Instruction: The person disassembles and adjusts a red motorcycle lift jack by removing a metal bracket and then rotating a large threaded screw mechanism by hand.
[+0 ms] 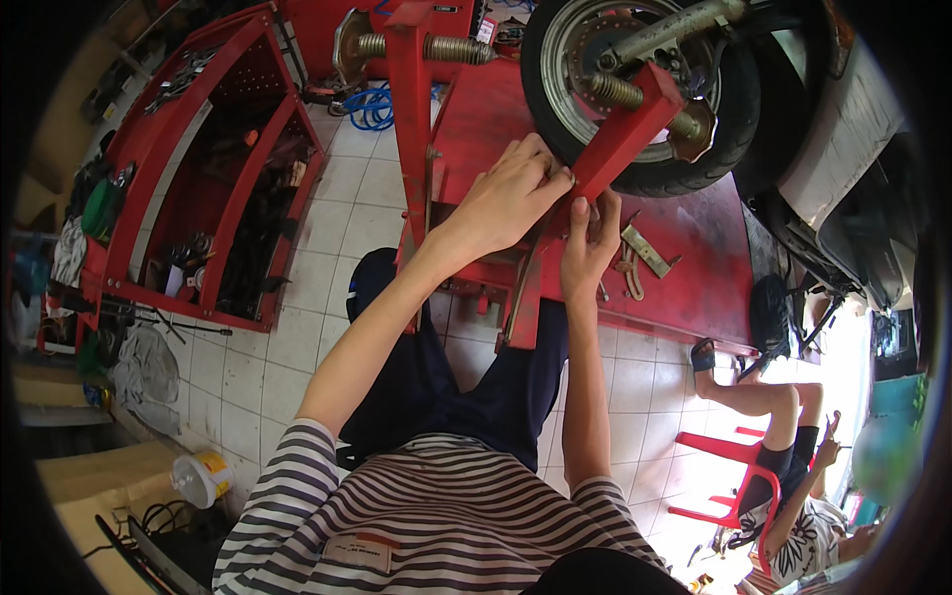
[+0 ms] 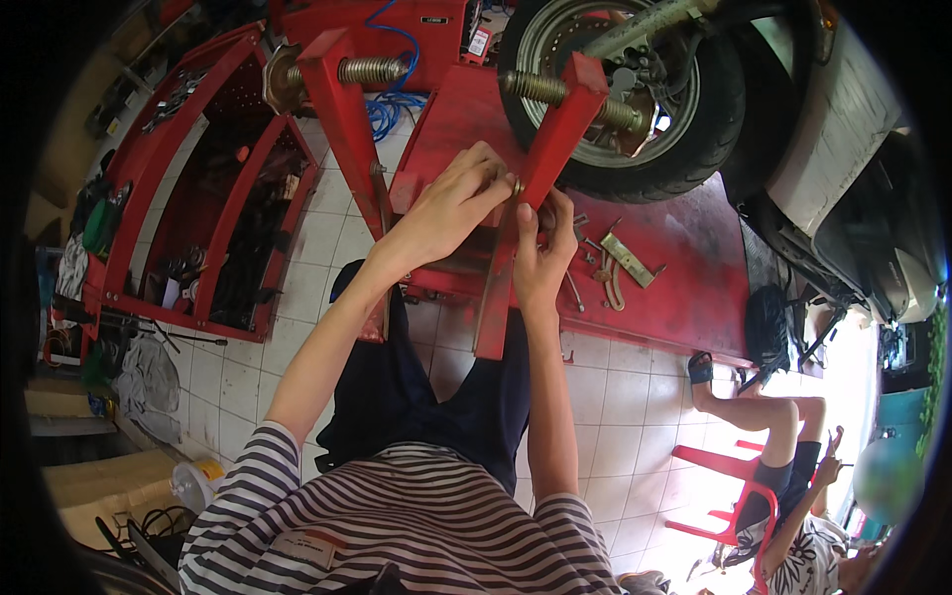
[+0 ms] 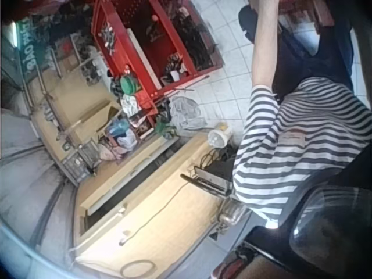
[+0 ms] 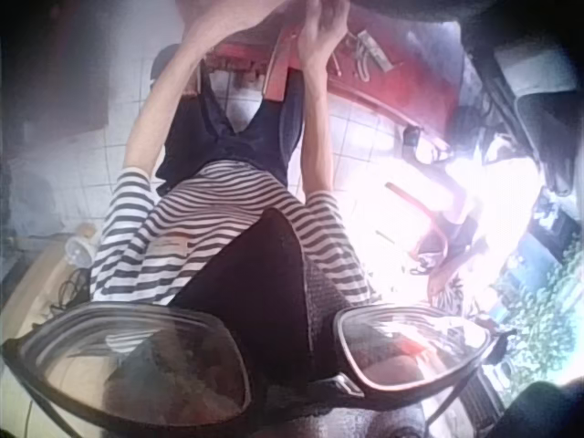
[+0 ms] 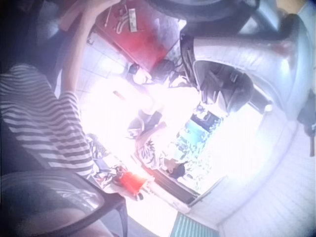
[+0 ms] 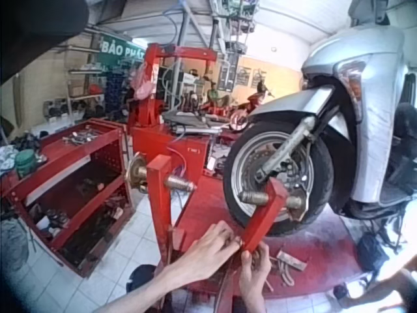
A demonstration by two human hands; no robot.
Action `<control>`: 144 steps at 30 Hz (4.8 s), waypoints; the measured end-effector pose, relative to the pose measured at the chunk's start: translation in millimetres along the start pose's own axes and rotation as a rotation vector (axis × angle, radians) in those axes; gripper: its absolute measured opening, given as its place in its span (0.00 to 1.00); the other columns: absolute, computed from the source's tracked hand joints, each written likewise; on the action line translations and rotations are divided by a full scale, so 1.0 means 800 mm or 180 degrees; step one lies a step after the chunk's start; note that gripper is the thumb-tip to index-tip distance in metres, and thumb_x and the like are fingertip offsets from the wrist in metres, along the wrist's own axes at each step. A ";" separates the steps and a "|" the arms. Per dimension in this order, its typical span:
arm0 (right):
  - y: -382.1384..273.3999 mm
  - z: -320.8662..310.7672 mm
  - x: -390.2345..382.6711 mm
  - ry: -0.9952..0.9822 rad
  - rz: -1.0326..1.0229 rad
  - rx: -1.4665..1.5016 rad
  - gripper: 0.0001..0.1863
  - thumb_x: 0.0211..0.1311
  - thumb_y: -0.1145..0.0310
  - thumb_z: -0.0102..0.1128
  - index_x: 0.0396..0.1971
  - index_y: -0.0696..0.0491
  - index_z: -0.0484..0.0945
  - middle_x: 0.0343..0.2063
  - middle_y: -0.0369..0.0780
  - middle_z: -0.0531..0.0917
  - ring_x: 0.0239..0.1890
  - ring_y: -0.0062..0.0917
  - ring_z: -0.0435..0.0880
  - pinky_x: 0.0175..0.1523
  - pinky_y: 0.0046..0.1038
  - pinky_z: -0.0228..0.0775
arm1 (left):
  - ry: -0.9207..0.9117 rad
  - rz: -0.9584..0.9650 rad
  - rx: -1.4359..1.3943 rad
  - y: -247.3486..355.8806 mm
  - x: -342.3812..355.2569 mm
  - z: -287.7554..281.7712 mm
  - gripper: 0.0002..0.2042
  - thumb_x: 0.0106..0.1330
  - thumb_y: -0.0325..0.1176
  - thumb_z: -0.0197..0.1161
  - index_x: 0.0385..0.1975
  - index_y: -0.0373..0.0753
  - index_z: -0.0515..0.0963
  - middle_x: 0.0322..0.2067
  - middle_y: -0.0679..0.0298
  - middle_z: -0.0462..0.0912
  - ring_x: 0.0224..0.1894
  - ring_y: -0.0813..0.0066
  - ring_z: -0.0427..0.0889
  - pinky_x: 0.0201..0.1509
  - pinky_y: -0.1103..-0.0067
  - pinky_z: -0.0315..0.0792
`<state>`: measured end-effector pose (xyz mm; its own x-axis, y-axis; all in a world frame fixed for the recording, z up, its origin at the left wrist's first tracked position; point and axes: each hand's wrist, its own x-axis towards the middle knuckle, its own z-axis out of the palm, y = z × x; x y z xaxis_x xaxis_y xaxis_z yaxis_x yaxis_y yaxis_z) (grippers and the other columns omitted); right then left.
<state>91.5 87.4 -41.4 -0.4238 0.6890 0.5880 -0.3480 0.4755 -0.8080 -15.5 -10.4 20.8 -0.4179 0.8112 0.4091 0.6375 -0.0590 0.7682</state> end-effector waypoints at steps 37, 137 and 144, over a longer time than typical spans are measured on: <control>0.048 -0.137 -0.073 -0.0724 -0.0568 -0.3519 0.11 0.55 0.69 0.67 0.40 0.50 0.85 0.41 0.38 0.77 0.39 0.30 0.77 0.44 0.33 0.69 | 0.0592 -0.0707 -0.0748 -0.023 -0.113 0.072 0.14 0.71 0.35 0.59 0.49 0.34 0.69 0.38 0.63 0.70 0.34 0.78 0.71 0.35 0.82 0.67; -0.163 -0.017 0.023 -0.0295 0.0600 0.0336 0.17 0.79 0.58 0.34 0.31 0.52 0.65 0.21 0.33 0.73 0.18 0.10 0.64 0.22 0.15 0.53 | 0.2001 0.0691 -0.0955 0.116 -0.035 -0.121 0.17 0.74 0.36 0.54 0.50 0.26 0.76 0.29 0.59 0.84 0.26 0.78 0.81 0.29 0.84 0.70; -0.218 -0.021 0.094 -0.0384 -0.0187 -0.0435 0.18 0.77 0.56 0.40 0.30 0.53 0.69 0.20 0.33 0.74 0.18 0.08 0.66 0.21 0.14 0.52 | 0.1856 0.0542 -0.1033 0.116 -0.028 -0.148 0.18 0.75 0.42 0.50 0.34 0.32 0.78 0.25 0.58 0.83 0.18 0.79 0.76 0.22 0.84 0.64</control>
<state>134.6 65.4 143.2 -0.5061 0.5911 0.6281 -0.2619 0.5885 -0.7649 -23.5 -103.2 141.0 -0.6671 0.3348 0.6655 0.5371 -0.4028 0.7411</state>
